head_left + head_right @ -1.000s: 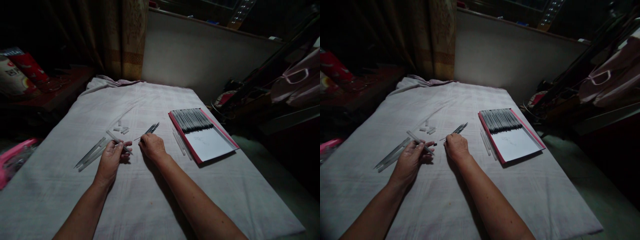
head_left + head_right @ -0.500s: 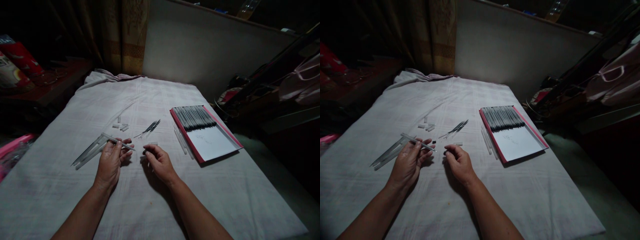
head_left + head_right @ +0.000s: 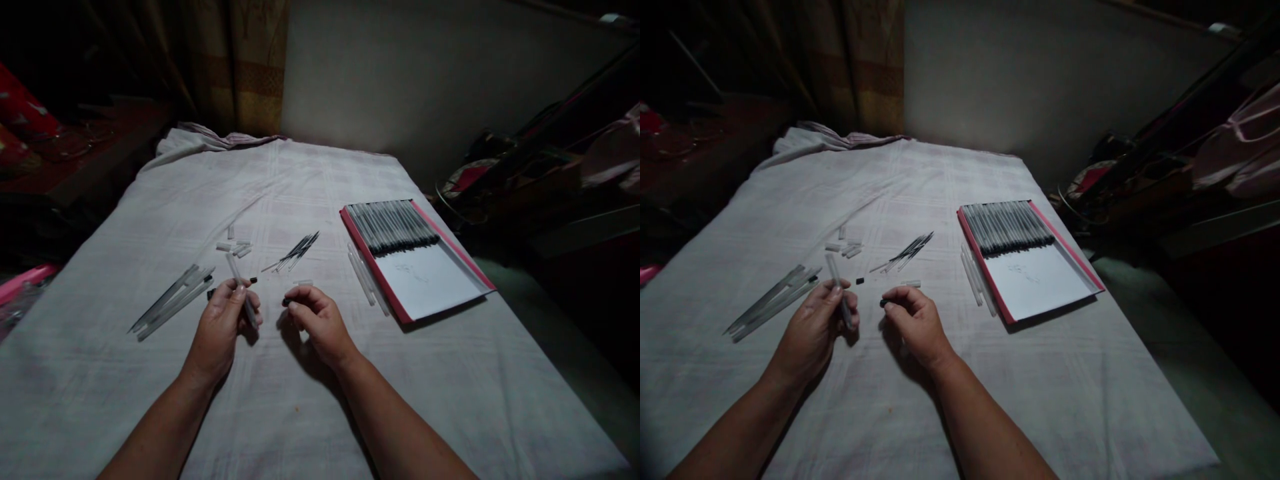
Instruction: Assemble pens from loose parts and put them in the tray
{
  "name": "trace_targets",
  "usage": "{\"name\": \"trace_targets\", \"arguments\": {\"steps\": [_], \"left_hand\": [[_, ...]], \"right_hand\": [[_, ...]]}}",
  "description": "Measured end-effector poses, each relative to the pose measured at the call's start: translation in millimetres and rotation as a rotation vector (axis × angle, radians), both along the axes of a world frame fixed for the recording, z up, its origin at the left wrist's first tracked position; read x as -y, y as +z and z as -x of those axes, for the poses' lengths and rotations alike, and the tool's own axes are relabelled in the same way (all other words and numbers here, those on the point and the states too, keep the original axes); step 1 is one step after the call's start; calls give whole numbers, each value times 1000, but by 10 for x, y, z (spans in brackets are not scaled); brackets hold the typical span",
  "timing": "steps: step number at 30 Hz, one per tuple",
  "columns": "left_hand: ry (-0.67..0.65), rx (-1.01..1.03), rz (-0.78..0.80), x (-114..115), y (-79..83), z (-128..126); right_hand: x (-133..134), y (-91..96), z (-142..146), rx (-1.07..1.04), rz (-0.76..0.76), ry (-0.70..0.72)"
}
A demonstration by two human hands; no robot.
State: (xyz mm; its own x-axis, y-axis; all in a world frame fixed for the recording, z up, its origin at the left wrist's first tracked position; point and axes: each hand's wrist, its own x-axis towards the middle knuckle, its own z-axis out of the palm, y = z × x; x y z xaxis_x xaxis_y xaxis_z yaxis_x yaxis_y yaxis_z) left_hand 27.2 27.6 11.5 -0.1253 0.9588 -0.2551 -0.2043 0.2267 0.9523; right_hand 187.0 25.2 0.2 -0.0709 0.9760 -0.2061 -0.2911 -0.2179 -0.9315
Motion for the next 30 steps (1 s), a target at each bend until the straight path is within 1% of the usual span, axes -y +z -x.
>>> {"name": "trace_targets", "arguments": {"steps": [3,5,7,11,16,19,24,27,30], "left_hand": [[-141,-78,-12,22,-38,22],[-186,-180,-51,35,-54,40],[-199,-327,-118,40,-63,63],[-176,-634,-287,28,-68,106],[-233,-855,-460,28,-86,119],[-269,-938,-518,43,-99,120],[-283,-1010,-565,49,-107,129],[-286,-1027,-583,45,-112,133],[-286,-1030,-598,43,-119,132]], "right_hand": [[-13,12,-31,-97,65,11],[-22,9,-51,-124,84,4],[-33,4,-76,-110,70,-31],[-56,0,-144,1,-22,-120],[-67,20,-201,182,-197,-170],[-66,18,-212,294,-318,-189],[-63,-12,-244,429,-485,-188],[-62,-11,-265,486,-543,-176],[-61,4,-273,510,-557,-190]]}}
